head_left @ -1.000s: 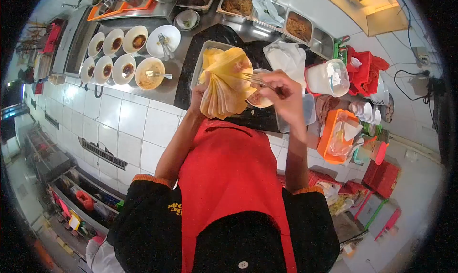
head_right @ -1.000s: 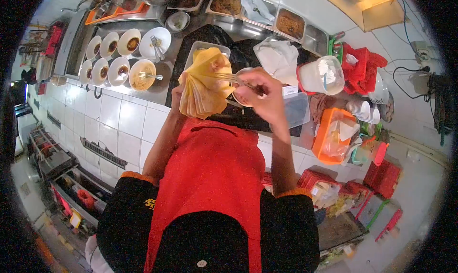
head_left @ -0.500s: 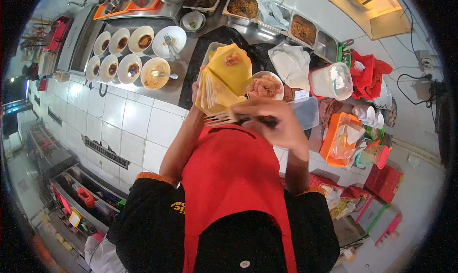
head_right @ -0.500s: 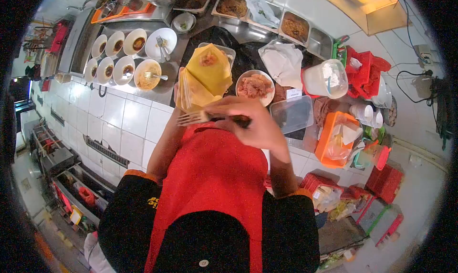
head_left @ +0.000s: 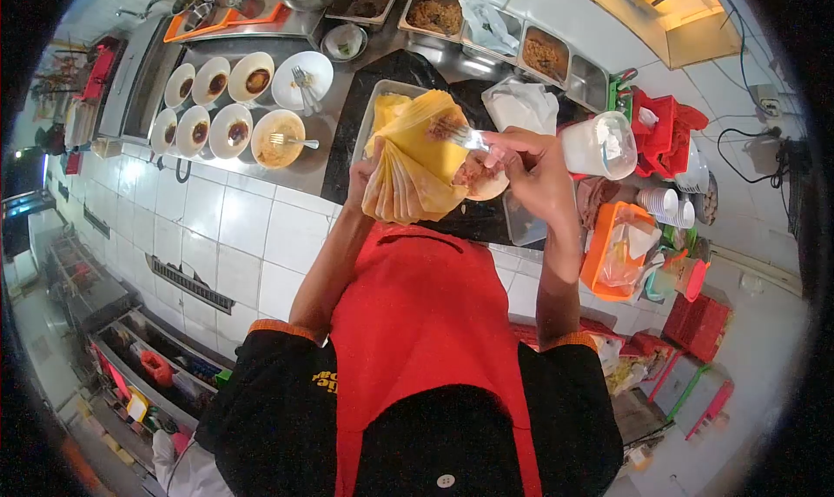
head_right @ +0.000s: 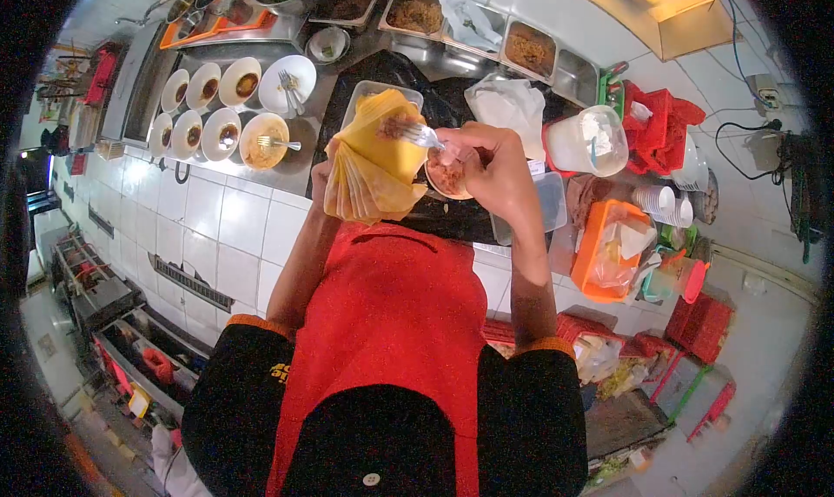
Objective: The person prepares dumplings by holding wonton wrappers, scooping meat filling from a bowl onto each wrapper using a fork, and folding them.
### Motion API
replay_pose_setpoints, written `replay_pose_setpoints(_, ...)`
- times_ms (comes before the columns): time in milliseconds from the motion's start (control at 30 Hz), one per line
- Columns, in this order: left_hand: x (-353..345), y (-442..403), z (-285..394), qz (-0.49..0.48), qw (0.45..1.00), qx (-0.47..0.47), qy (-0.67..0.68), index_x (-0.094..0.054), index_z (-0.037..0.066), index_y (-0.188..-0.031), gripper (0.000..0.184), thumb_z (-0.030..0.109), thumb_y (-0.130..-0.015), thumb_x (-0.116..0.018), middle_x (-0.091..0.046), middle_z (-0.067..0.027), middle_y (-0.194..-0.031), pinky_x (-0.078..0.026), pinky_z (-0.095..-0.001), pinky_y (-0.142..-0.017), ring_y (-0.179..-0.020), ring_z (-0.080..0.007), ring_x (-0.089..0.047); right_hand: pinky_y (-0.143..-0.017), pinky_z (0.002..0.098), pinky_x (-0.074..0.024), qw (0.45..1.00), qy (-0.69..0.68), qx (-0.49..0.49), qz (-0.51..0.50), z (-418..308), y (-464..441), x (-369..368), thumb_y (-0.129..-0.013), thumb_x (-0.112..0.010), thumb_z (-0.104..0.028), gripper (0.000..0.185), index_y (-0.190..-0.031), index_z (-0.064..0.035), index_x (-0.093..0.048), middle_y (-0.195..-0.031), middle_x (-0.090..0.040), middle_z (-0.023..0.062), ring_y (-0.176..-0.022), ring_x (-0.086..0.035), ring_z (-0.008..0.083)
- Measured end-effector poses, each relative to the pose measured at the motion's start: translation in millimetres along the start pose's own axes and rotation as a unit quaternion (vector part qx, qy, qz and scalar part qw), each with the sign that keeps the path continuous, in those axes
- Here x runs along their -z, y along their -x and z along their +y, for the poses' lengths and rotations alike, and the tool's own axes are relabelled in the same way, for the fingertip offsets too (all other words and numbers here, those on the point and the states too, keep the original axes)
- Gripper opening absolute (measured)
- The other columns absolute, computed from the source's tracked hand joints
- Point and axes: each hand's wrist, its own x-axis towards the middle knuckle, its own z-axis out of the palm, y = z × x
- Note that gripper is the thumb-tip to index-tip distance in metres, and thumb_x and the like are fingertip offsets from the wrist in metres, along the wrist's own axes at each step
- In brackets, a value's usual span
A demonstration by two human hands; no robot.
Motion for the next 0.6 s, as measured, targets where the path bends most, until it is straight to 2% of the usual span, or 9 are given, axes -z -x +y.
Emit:
replay_pose_setpoints(100, -6.7, -0.1, -1.6, 0.086, 0.995, -0.037, -0.021, -0.039, 0.0, -0.138, 0.047, 0.03, -0.102, -0.035, -0.053, -0.0196, -0.129, -0.047, -0.0402, -0.101, -0.111, -0.0299, -0.059, -0.068, 0.0219, -0.0444, 0.991, 0.062, 0.095, 0.066, -13.7, 0.8, -11.9, -0.074, -0.048, 0.02, 0.047, -0.106, -0.0044, -0.072, -0.082, -0.064, 0.0101, -0.071, -0.06, 0.0165)
replay_pose_setpoints(200, -1.4, -4.9, -0.7, 0.011, 0.999, -0.037, 0.024, -0.044, 0.003, -0.132, 0.045, 0.037, -0.103, -0.032, -0.055, -0.0166, -0.126, -0.05, -0.0419, -0.095, -0.11, -0.0294, -0.059, -0.071, 0.0226, -0.0455, 0.984, 0.002, 0.144, 0.106, 8.6, 0.3, -28.6, -0.069, -0.05, 0.021, 0.048, -0.103, -0.005, -0.074, -0.083, -0.064, 0.0097, -0.075, -0.061, 0.0181)
replay_pose_setpoints(300, -23.5, -11.1, -2.0, 0.057, 0.996, -0.058, -0.043, -0.045, 0.002, -0.134, 0.051, 0.04, -0.104, -0.031, -0.059, -0.0162, -0.122, -0.051, -0.0382, -0.094, -0.107, -0.0267, -0.062, -0.071, 0.0227, -0.0459, 0.979, -0.011, 0.16, 0.127, 25.5, -3.4, -34.2, -0.068, -0.05, 0.021, 0.048, -0.101, -0.005, -0.074, -0.086, -0.065, 0.0106, -0.076, -0.06, 0.0175)
replay_pose_setpoints(333, -19.9, -11.6, -1.9, 0.057, 0.996, -0.057, -0.044, -0.045, 0.002, -0.134, 0.051, 0.04, -0.104, -0.031, -0.059, -0.0162, -0.122, -0.051, -0.0382, -0.094, -0.107, -0.0267, -0.062, -0.071, 0.0227, -0.0459, 0.979, -0.012, 0.161, 0.128, 28.2, -3.5, -32.0, -0.068, -0.05, 0.021, 0.048, -0.101, -0.005, -0.074, -0.086, -0.065, 0.0106, -0.076, -0.06, 0.0175)
replay_pose_setpoints(400, -9.6, -11.5, -2.7, 0.157, 0.984, -0.072, -0.046, -0.047, 0.002, -0.132, 0.054, 0.045, -0.103, -0.032, -0.06, -0.0153, -0.12, -0.053, -0.0384, -0.091, -0.104, -0.0262, -0.063, -0.069, 0.0214, -0.0463, 0.986, -0.016, 0.112, 0.118, 35.3, 0.8, -19.4, -0.074, -0.047, 0.023, 0.043, -0.098, 0.0003, -0.073, -0.09, -0.065, 0.0101, -0.078, -0.061, 0.013)
replay_pose_setpoints(433, -16.0, -12.6, -0.4, 0.157, 0.984, -0.072, -0.046, -0.047, 0.002, -0.132, 0.054, 0.045, -0.103, -0.032, -0.06, -0.0153, -0.12, -0.053, -0.0384, -0.091, -0.104, -0.0262, -0.063, -0.067, 0.0229, -0.0467, 0.988, 0.004, 0.078, 0.13, 38.4, 3.4, -11.7, -0.076, -0.057, 0.016, 0.036, -0.101, -0.0032, -0.074, -0.088, -0.065, 0.0088, -0.075, -0.059, 0.0126)
replay_pose_setpoints(533, -31.3, -12.9, 4.3, 0.141, 0.988, -0.039, -0.053, -0.048, 0.002, -0.131, 0.055, 0.047, -0.102, -0.034, -0.061, -0.0149, -0.118, -0.053, -0.0388, -0.09, -0.103, -0.0264, -0.064, -0.064, 0.0212, -0.0457, 0.992, -0.101, -0.007, 0.071, 38.6, 10.3, 1.3, -0.081, -0.062, 0.01, 0.027, -0.104, -0.0012, -0.072, -0.088, -0.065, 0.0073, -0.072, -0.057, 0.0098)
replay_pose_setpoints(567, -32.6, -11.1, 0.7, 0.132, 0.989, -0.019, -0.058, -0.047, 0.002, -0.131, 0.055, 0.048, -0.101, -0.036, -0.061, -0.0142, -0.117, -0.054, -0.0383, -0.09, -0.103, -0.0257, -0.064, -0.061, 0.0191, -0.0436, 0.991, -0.115, 0.018, 0.067, 38.3, 7.3, -3.7, -0.084, -0.068, 0.001, 0.018, -0.102, 0.0001, -0.069, -0.09, -0.066, 0.0051, -0.069, -0.056, 0.0069)
replay_pose_setpoints(600, -33.0, -10.8, -2.6, 0.123, 0.991, 0.002, -0.062, -0.047, 0.002, -0.131, 0.056, 0.049, -0.101, -0.037, -0.061, -0.0135, -0.116, -0.054, -0.0379, -0.089, -0.102, -0.025, -0.064, -0.061, 0.0191, -0.0436, 0.991, -0.115, 0.015, 0.071, 36.6, 3.9, -9.3, -0.084, -0.068, 0.001, 0.018, -0.102, 0.0001, -0.069, -0.09, -0.066, 0.0051, -0.069, -0.056, 0.0069)
